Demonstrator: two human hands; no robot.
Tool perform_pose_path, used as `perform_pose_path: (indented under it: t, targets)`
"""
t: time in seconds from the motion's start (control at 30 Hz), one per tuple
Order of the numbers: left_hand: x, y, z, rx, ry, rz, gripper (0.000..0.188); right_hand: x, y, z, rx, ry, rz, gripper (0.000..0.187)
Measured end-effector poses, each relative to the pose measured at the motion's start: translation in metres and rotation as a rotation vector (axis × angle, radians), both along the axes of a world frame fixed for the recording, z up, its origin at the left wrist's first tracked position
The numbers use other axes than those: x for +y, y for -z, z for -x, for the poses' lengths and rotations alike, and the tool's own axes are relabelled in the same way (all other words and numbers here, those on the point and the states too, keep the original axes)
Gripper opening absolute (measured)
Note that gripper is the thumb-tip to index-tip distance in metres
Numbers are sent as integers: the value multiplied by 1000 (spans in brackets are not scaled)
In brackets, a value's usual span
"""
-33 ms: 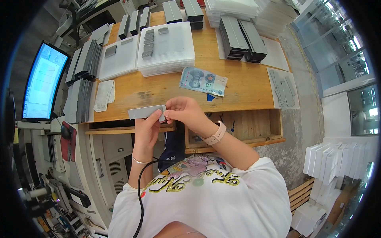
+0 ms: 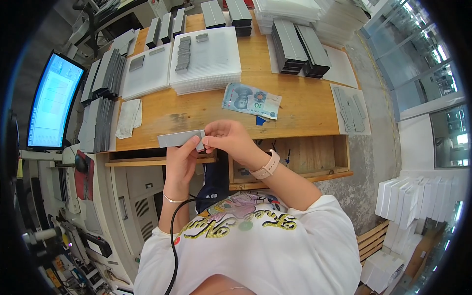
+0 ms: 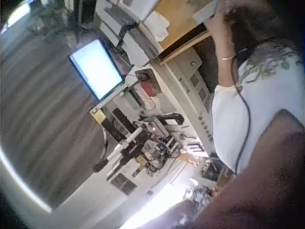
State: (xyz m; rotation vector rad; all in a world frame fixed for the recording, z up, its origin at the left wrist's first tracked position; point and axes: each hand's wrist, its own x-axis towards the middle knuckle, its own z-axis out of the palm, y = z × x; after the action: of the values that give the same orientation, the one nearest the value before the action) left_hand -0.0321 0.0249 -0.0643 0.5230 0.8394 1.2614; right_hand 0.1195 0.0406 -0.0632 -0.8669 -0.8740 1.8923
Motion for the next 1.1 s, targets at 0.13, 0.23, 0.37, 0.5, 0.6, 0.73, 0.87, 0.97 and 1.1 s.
perform_pose_path:
  t: [0.13, 0.23, 0.37, 0.5, 0.6, 0.73, 0.87, 0.97, 1.1]
  targets:
    - [4, 2, 4, -53, 23, -25, 33, 4, -2, 2, 88, -23, 27, 14]
    - [8, 2, 4, 6, -25, -36, 31, 12, -8, 0, 16, 87, -9, 13]
    - [8, 0, 6, -2, -100, -47, 33, 60, -41, -15, -487, 313, -568, 14]
    - [10, 3, 8, -3, -119, -61, 35, 137, -64, -24, -946, 387, -979, 15]
    - [11, 8, 12, -22, -82, -31, 39, 179, -60, -25, -1137, 304, -1092, 16]
    - [12, 9, 18, -29, -98, -36, 37, 195, -57, -12, -1291, 219, -1073, 16]
    - [15, 10, 24, 15, -137, -48, 34, 197, -58, -9, -1391, 242, -1069, 16]
    - [17, 11, 23, 11, -138, -25, 33, 197, -61, -9, -1391, 292, -1092, 17]
    - [19, 6, 17, -51, -114, -3, 38, 189, -66, -14, -1305, 326, -1065, 19]
